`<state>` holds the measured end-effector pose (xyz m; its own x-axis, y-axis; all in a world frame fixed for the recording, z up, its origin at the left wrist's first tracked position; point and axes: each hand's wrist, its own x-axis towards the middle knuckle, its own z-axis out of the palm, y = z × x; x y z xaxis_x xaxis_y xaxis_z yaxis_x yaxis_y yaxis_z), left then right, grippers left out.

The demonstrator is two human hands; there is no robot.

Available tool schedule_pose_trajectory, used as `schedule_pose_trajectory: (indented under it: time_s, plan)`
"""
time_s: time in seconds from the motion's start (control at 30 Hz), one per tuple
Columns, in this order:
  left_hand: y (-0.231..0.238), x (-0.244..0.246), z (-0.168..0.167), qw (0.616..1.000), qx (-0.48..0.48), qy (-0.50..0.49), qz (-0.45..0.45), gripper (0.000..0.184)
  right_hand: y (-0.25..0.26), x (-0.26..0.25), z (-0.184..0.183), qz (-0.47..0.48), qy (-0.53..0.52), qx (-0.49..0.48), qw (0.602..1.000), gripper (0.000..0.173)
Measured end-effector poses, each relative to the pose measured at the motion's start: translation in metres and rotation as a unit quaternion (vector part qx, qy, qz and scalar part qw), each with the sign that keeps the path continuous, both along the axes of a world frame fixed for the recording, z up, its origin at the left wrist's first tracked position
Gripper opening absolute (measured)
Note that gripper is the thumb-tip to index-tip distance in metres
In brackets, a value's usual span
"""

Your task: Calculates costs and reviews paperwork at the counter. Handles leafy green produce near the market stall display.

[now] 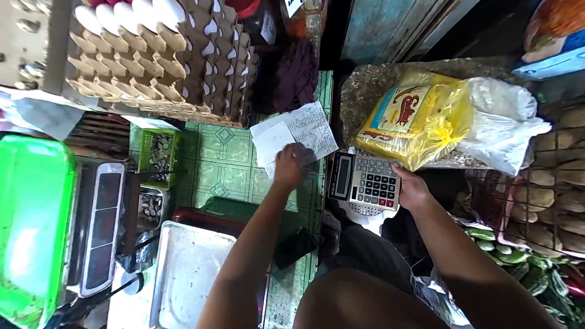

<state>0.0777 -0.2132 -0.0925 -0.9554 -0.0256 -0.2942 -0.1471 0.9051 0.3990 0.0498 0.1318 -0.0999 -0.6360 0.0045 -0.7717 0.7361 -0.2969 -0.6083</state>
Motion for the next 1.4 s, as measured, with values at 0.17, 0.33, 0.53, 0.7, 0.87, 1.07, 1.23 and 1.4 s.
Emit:
schedule_pose_trajectory:
  time_s: [0.17, 0.33, 0.53, 0.7, 0.87, 1.07, 1.23, 1.4]
  plan:
    - [0.033, 0.007, -0.011, 0.998, -0.013, -0.055, -0.01, 0.05, -0.02, -0.025, 0.005, 0.13, -0.011, -0.013, 0.991, 0.035]
    - [0.018, 0.032, -0.014, 0.997, 0.023, -0.066, 0.032, 0.047, -0.074, -0.068, -0.011, 0.242, 0.005, -0.041, 0.969, 0.04]
    - [-0.001, 0.045, -0.007, 0.998, 0.016, -0.033, 0.056, 0.042, -0.089, -0.066, -0.017, 0.262, 0.002, -0.05, 0.964, 0.042]
    - [-0.017, 0.039, -0.002, 0.981, -0.02, -0.101, 0.164, 0.049, -0.088, -0.036, -0.03, 0.298, -0.018, -0.072, 0.952, 0.045]
    - [-0.023, 0.039, 0.009, 0.976, 0.017, -0.093, 0.195, 0.052, -0.084, -0.034, 0.006, 0.263, 0.017, -0.026, 0.964, 0.043]
    - [-0.041, 0.108, 0.111, 0.965, 0.018, 0.09, 0.245, 0.032, -0.142, -0.059, 0.034, 0.225, 0.092, -0.076, 0.967, 0.043]
    - [-0.097, 0.257, 0.173, 0.885, -0.057, 0.231, 0.4, 0.027, -0.21, -0.079, -0.026, 0.397, 0.125, 0.05, 0.908, 0.04]
    - [-0.102, 0.436, 0.172, 0.636, -0.039, 0.27, 0.722, 0.037, -0.172, -0.083, 0.003, 0.467, 0.261, 0.321, 0.781, 0.046]
